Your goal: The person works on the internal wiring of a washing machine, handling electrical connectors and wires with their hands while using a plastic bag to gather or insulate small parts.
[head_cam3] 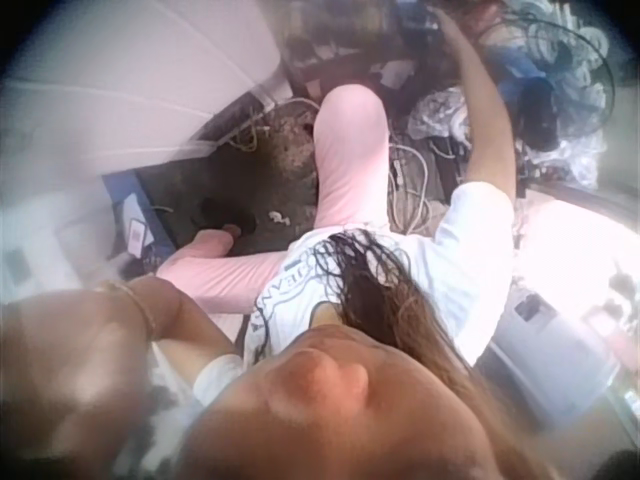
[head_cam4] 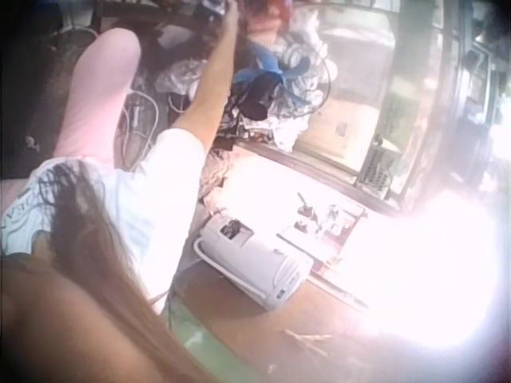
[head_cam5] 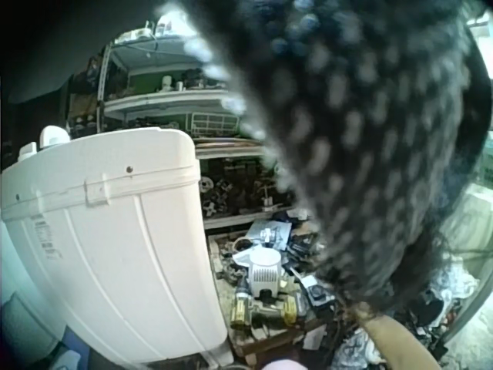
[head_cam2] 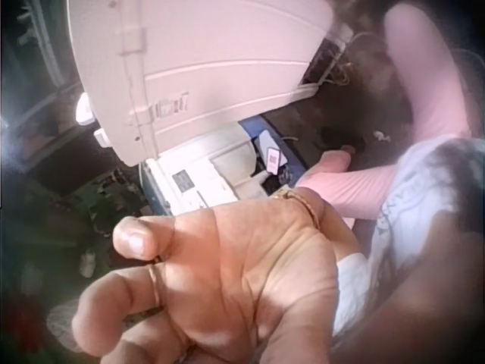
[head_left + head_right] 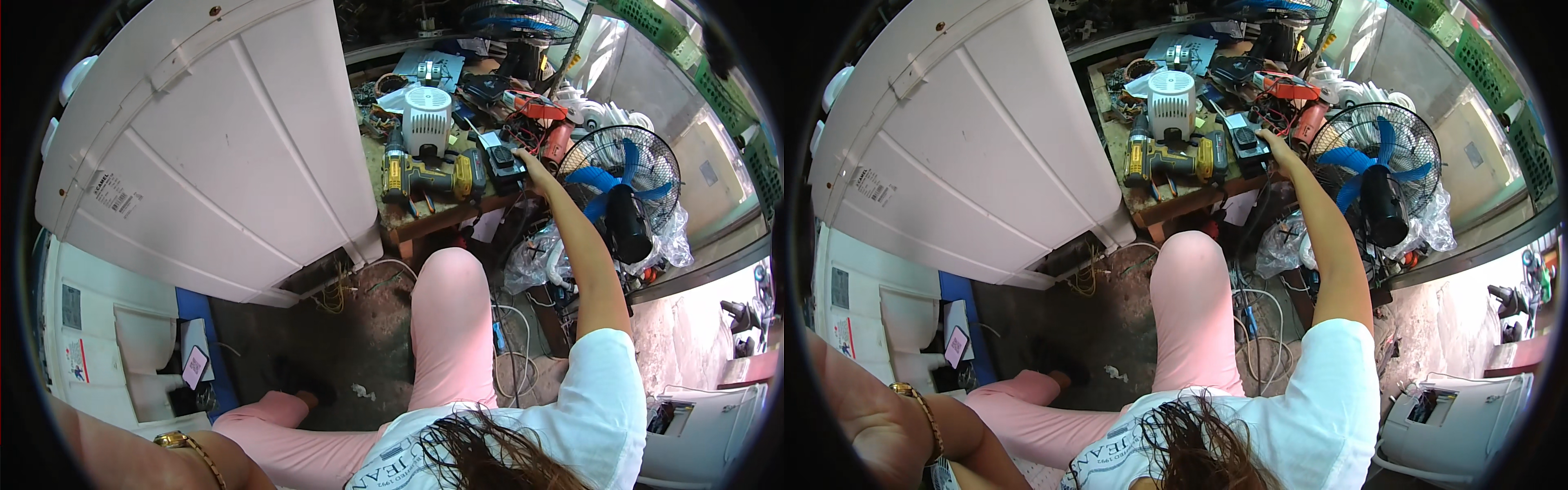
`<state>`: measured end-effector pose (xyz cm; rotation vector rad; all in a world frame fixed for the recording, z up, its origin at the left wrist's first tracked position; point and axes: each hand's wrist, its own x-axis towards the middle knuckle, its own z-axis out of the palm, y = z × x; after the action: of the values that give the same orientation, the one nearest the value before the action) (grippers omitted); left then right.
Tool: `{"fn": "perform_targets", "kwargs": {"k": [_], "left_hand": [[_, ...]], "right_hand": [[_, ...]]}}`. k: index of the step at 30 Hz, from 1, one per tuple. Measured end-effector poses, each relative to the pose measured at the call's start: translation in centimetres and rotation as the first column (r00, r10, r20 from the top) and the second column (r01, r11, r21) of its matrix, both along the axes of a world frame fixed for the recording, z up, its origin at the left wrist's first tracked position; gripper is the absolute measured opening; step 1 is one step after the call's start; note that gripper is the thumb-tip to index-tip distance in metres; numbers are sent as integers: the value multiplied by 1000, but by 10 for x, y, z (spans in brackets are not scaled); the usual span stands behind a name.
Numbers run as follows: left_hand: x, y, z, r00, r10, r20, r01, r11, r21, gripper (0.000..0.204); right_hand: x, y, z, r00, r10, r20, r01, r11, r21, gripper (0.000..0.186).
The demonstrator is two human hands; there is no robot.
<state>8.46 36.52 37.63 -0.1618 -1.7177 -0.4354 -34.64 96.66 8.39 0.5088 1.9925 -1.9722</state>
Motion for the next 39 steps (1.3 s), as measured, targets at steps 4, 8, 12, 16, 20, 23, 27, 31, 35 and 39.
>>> {"fn": "perform_targets", "kwargs": {"k": [4,8,12,16,20,23,27,31,35,39], "left_hand": [[-2,-2,-6,999,-29,-12,29,999,18,51],[-6,0,-6,999,-48,-10,48,999,-3,52],[-10,1,-7,996,-81,-22,81,997,0,52],[-10,2,-5,994,-111,-21,111,994,-19,52],[-11,4,-4,986,-160,-43,159,987,-18,53],[-17,8,0,977,-205,-57,203,978,-39,53],[-25,19,6,952,-300,-67,295,952,-78,54],[-38,41,15,888,-457,-54,451,887,-98,54],[-56,73,18,775,-627,83,632,770,-82,55],[-86,120,-16,570,-775,273,754,625,203,53]], "right_hand": [[-16,15,4,998,29,-48,-25,996,80,36],[-11,5,0,996,40,-74,-27,987,159,33],[0,12,14,989,84,-123,-51,967,249,35],[11,-6,25,973,89,-213,2,919,394,52],[19,-8,37,854,240,-461,202,663,720,88],[31,-18,37,808,327,-491,247,569,785,112],[57,-18,39,849,176,-498,249,697,672,113],[79,6,39,861,-24,-508,341,767,543,97],[95,-12,22,898,-47,-437,277,832,481,80],[97,22,20,851,67,-521,335,696,635,80]]}}
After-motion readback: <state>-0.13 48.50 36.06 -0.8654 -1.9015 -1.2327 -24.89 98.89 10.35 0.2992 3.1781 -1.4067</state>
